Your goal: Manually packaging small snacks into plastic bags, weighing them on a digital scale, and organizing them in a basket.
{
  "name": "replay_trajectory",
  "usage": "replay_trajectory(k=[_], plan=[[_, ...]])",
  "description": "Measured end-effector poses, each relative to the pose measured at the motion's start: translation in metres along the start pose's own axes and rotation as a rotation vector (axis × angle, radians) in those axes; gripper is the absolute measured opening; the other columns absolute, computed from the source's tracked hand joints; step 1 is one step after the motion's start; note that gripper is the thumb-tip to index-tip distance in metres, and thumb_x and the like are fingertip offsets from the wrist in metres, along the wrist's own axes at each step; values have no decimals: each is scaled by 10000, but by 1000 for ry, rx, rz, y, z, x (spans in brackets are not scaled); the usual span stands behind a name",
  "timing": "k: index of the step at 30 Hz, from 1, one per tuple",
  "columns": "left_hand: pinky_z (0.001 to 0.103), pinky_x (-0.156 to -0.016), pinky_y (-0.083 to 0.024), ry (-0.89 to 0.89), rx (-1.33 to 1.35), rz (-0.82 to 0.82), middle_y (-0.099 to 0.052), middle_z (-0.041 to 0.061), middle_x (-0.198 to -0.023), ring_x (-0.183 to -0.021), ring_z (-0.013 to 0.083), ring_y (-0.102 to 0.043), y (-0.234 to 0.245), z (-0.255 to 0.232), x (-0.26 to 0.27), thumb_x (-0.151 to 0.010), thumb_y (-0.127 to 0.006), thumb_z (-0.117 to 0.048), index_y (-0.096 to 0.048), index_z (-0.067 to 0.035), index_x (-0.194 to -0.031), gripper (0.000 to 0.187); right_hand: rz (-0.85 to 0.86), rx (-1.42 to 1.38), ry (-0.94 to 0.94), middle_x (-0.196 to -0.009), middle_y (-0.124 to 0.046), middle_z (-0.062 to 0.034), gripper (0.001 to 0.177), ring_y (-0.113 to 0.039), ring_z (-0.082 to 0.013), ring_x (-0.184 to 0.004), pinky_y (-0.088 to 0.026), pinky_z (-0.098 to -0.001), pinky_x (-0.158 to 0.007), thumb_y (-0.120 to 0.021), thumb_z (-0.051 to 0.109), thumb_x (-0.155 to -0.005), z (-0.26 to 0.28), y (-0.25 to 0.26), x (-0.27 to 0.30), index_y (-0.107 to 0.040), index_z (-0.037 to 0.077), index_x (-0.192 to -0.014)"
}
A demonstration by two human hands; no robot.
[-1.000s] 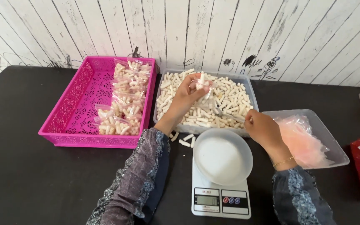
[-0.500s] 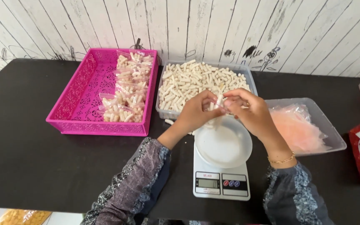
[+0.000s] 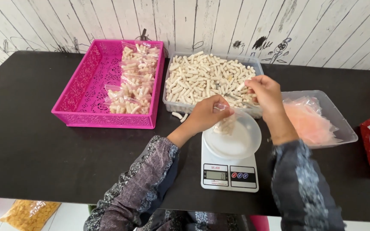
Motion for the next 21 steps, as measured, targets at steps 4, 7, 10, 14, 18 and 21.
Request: replay_trajectory(k=[4,7,10,14,18,21], plan=[[311,-842,-579,10,-42,-13,-749,11,-959,-851,162,-747,1,2,-1,-802,-761,-334,-733,-208,-996,233,3,337,45,-682,-686,35,294,-645,-77,-647,-509,-250,-560,-802,455,-777,-30,2,-38,-767,226,-959],[320,-842,-578,-9,-60,-35,-759,20,-952,-875,187,-751,1,6,-7,-817,-752,-340,-737,-209,-979,208,-9,549,224,-915,-723,33,390,-682,-172,-858,-513,-302,-731,-779,548,-813,6,3,-16,-744,257,-1070],[319,-833,-579,-11,-62,-67,-747,2,-954,-879,183,-748,0,9,-7,-835,-743,-337,-739,-221,-964,174,210,343,166,-788,-728,-25,274,-681,-104,-729,-527,-270,-636,-743,396,-879,51,-13,42,-749,144,-988],[426,-858,-570,-49,-220,-68,-736,89,-979,-961,328,-730,-1,-6,3,-864,-696,-366,-721,-187,-974,212,586,384,-15,-809,-727,-117,219,-661,-172,-690,-531,-286,-589,-765,155,-797,40,-29,75,-733,7,-955],[493,-903,-554,-190,-436,-61,-708,151,-1022,-1030,374,-696,-1,-30,18,-933,-594,-421,-672,-131,-1047,321,595,556,-91,-773,-708,-164,166,-682,-227,-691,-590,-330,-623,-691,59,-841,20,-33,76,-743,-36,-967],[494,-901,-549,-237,-450,-113,-687,133,-1043,-1056,355,-682,8,-27,15,-949,-583,-395,-642,-145,-1110,304,622,861,21,-772,-735,-130,169,-732,-275,-779,-574,-403,-725,-674,157,-869,11,-45,75,-760,57,-976]])
Point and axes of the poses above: each hand's wrist, its own x-axis away from the middle knuckle, its own y-axis out of the back of the hand, z = x × y, the point moved 9 cm from there along -x, towards the middle knuckle
